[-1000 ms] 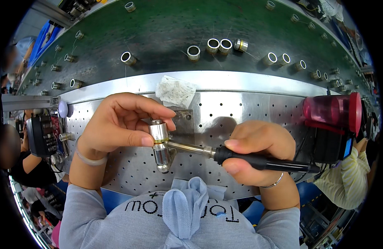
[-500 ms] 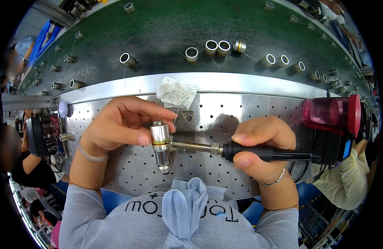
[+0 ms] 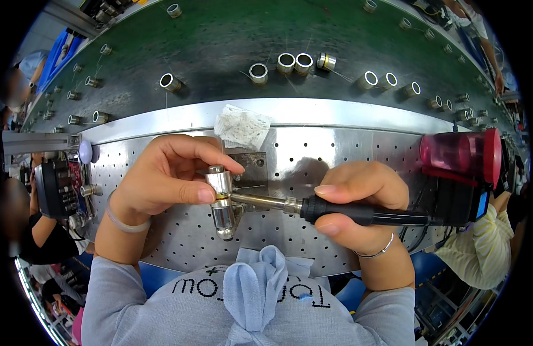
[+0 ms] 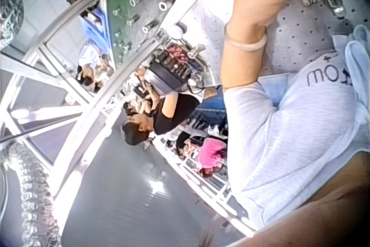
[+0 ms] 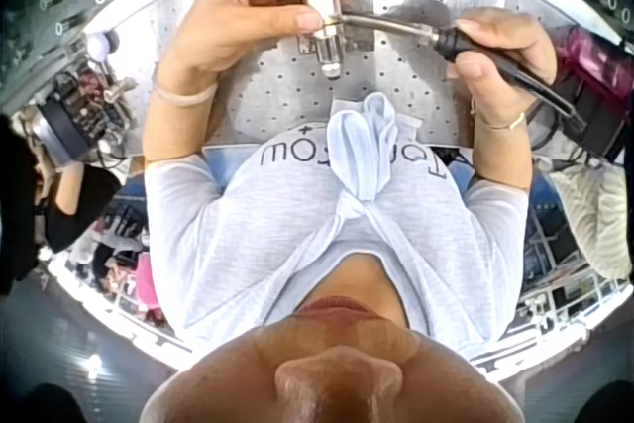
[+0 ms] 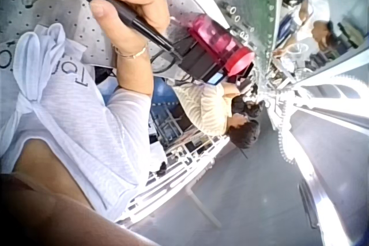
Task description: The person uses a soldering iron to apply solder to small cylindrical metal components held in a vise. They repeatedly pick up components from a green workbench, secure them, solder a joint, and place them back on the bench.
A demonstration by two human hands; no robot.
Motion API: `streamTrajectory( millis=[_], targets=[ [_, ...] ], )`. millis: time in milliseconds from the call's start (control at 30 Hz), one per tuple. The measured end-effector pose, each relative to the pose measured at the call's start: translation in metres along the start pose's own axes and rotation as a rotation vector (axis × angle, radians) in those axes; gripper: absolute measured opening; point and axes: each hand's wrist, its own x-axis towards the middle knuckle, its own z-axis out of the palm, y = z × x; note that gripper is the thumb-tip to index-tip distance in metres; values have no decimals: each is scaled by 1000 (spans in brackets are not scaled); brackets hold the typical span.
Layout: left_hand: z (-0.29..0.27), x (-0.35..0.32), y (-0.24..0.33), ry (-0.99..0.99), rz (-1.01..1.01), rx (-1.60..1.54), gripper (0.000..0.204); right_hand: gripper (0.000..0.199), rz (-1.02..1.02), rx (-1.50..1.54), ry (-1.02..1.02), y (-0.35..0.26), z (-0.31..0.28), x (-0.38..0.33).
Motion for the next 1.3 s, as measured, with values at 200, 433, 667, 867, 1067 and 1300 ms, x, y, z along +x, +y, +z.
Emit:
streamTrajectory(
  millis=[200, 433, 667, 867, 1067, 1300],
  targets=[
    [1, -1, -2, 39, 14, -32, 44, 25, 12, -49, 28, -3, 1, 0],
    [-2, 1, -5, -1, 9, -84, 42, 26, 1, 31, 0, 0, -1, 1],
    [-3, 2, -4, 4, -9, -75, 41, 28, -1, -38, -18, 1, -1, 3],
    [-3, 2, -3, 5, -14, -71, 41, 28, 47, 6, 2, 1, 0, 3],
    [-3, 2, -3, 9, -17, -78, 40, 27, -22, -39, -44, 2, -1, 5],
    [-1, 1, -1, 25, -21, -72, 40, 27, -77, -85, -117, -1, 0, 6]
  ],
)
